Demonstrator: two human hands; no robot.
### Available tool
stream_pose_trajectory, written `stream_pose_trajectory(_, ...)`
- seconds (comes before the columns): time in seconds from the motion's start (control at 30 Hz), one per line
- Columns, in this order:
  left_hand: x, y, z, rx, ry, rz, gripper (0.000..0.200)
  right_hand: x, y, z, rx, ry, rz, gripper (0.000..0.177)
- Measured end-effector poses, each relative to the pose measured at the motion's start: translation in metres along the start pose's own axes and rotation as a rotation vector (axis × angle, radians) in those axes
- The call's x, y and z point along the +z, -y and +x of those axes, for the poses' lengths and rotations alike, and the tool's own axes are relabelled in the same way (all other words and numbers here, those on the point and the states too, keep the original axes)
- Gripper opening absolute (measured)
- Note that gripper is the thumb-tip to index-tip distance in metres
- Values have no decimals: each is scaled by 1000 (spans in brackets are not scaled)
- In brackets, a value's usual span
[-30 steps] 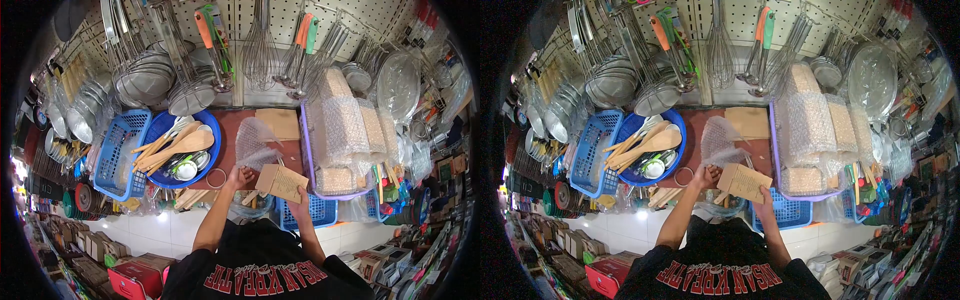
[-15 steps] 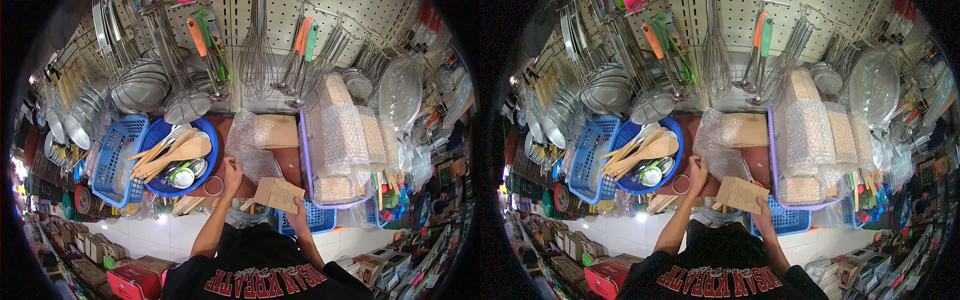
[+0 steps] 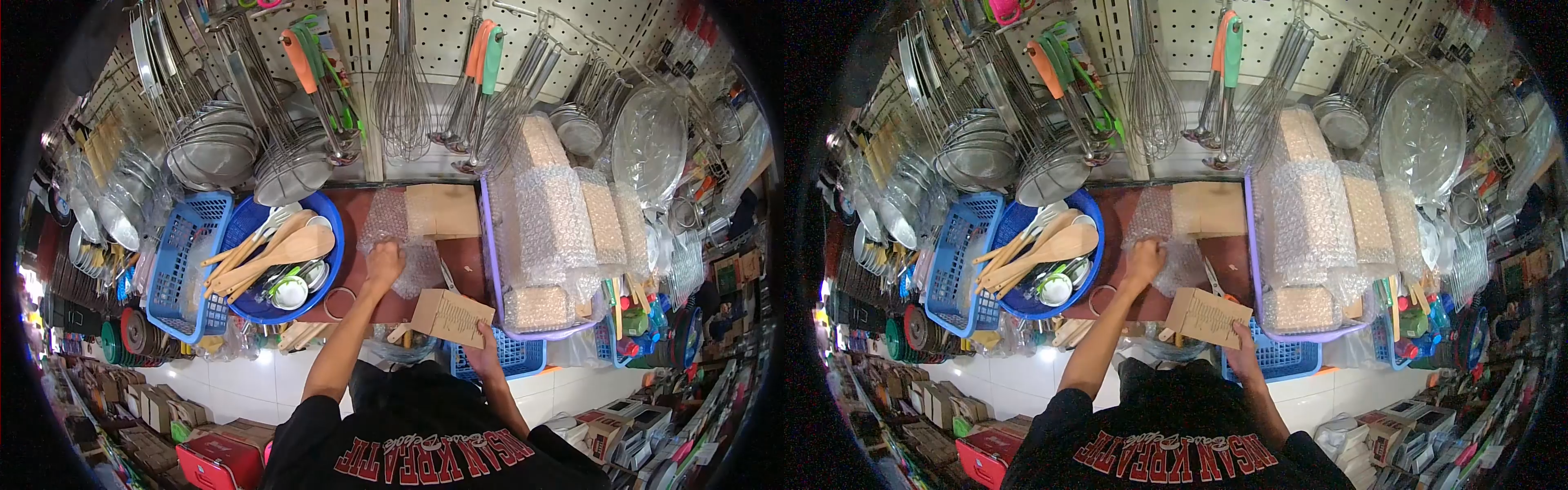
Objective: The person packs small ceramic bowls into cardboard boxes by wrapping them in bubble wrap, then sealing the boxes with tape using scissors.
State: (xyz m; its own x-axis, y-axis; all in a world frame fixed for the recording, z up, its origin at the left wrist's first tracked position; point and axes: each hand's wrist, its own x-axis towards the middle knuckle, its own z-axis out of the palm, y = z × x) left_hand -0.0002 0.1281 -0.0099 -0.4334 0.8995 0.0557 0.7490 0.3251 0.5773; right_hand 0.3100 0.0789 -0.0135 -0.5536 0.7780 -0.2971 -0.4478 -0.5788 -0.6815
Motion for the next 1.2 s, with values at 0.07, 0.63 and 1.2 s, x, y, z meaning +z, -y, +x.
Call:
stream_pose_trajectory(0.07, -8, 3, -14, 56, -153, -179, 22, 18, 12, -4, -16, -1, 7, 59)
stream_pose_trajectory(0.63, -39, 32, -144, 415, 56, 115, 23, 37, 34, 0, -53, 83, -35, 67)
stream_pose_trajectory(1.2, 42, 60, -20, 153, 413, 342, 83, 27, 10, 46, 15, -29, -359, 63)
